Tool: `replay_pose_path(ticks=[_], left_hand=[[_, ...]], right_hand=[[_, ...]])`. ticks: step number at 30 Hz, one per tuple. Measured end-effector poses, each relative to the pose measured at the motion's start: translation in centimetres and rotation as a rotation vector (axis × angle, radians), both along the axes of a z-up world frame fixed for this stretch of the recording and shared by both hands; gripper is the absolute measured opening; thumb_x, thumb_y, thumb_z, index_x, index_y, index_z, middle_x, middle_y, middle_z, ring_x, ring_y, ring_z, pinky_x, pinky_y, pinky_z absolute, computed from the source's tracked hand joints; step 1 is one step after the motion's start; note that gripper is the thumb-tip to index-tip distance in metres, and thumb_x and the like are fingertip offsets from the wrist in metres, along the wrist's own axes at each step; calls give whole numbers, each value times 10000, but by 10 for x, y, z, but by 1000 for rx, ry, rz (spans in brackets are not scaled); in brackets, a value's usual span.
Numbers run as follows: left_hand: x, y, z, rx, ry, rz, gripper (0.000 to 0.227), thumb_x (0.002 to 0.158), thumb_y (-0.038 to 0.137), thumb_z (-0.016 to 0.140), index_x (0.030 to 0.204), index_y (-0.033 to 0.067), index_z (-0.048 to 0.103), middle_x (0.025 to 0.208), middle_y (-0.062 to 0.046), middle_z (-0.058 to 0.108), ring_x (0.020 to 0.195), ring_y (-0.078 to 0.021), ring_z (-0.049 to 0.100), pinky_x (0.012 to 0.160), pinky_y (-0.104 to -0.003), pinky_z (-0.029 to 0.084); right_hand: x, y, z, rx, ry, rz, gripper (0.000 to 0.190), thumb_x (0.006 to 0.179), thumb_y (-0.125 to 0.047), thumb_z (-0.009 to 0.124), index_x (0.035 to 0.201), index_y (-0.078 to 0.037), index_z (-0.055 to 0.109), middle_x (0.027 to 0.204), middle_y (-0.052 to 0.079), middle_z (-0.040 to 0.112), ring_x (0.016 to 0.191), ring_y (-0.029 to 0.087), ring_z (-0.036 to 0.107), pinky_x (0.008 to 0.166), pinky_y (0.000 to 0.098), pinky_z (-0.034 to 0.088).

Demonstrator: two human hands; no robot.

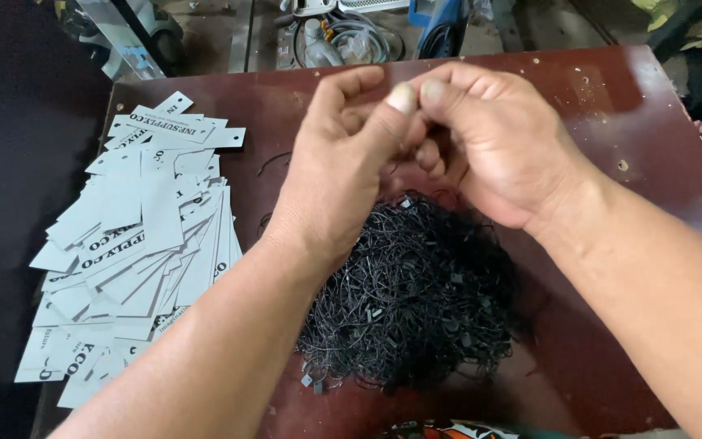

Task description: The person repeatedly picks up small black cables with connectors from a tangled pile on a table, separates them, and places them into a growing neat bundle. White paper tags are visible nearby but are not handled.

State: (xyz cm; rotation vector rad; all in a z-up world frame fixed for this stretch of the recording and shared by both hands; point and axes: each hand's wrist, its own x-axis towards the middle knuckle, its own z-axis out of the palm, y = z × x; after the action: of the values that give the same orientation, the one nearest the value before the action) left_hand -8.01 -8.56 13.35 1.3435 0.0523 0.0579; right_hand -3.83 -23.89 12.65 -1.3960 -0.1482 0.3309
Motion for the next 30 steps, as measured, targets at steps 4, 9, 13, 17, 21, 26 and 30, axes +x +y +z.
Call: replay_pose_path(ticks=[4, 9, 13, 17, 21, 26, 30], left_hand=[[-1, 5, -3, 269, 231, -169, 236, 891, 279, 719, 1037, 104, 659, 714, 2, 697, 596, -72, 529, 541, -259, 422], [10, 20, -11, 707, 350, -89, 172, 939, 256, 687, 780, 190, 698, 671, 34, 715, 585, -67, 564, 600, -279, 479], [13, 33, -31, 1064, 399, -105, 130, 906, 287, 629, 842, 231, 726, 868, 9, 768, 847, -228, 672, 758, -420, 508], [7, 37, -43, 1217, 490, -161, 144, 938, 351, 591, 972, 282, 713, 1020, -58, 754, 1011, -357, 665, 829, -509, 511], [8, 41, -55, 1301, 394, -167, 189, 969, 348, 608, 888, 181, 646, 886, -77, 758, 965, -378, 668, 770, -531, 505], [9, 44, -65, 1196, 422, -90, 200, 938, 390, 651, 829, 224, 673, 775, -50, 744, 842, -328, 663, 712, -482, 469], [15, 44, -62, 1151, 486, -63, 191, 955, 393, 637, 871, 232, 694, 807, -44, 749, 835, -305, 664, 727, -478, 482]], right_hand=[[15, -15, -1, 40, 53, -157, 122, 1048, -174, 571, 1024, -92, 658, 835, 96, 695, 588, 114, 565, 491, 200, 408], [25, -39, -20, -76, 59, -289, 117, 1066, -195, 589, 1007, -150, 679, 886, -14, 615, 637, 65, 517, 488, 168, 353], [12, -39, -24, -244, 107, -321, 104, 1054, -89, 596, 1021, -87, 694, 830, 29, 592, 670, 95, 510, 551, 201, 422], [6, -46, -48, -419, 112, -357, 118, 1042, -80, 612, 931, -89, 649, 815, 79, 645, 638, 130, 564, 547, 238, 458], [-3, -47, -47, -434, 107, -389, 105, 1012, -38, 600, 924, -81, 639, 798, 101, 652, 615, 149, 560, 541, 251, 454], [-8, -56, -51, -598, -9, -357, 100, 1001, -37, 601, 1030, -54, 695, 822, 106, 689, 627, 134, 613, 578, 233, 519], [-7, -59, -55, -634, -30, -349, 55, 996, -8, 624, 969, -45, 653, 818, 148, 734, 612, 152, 653, 533, 238, 531]])
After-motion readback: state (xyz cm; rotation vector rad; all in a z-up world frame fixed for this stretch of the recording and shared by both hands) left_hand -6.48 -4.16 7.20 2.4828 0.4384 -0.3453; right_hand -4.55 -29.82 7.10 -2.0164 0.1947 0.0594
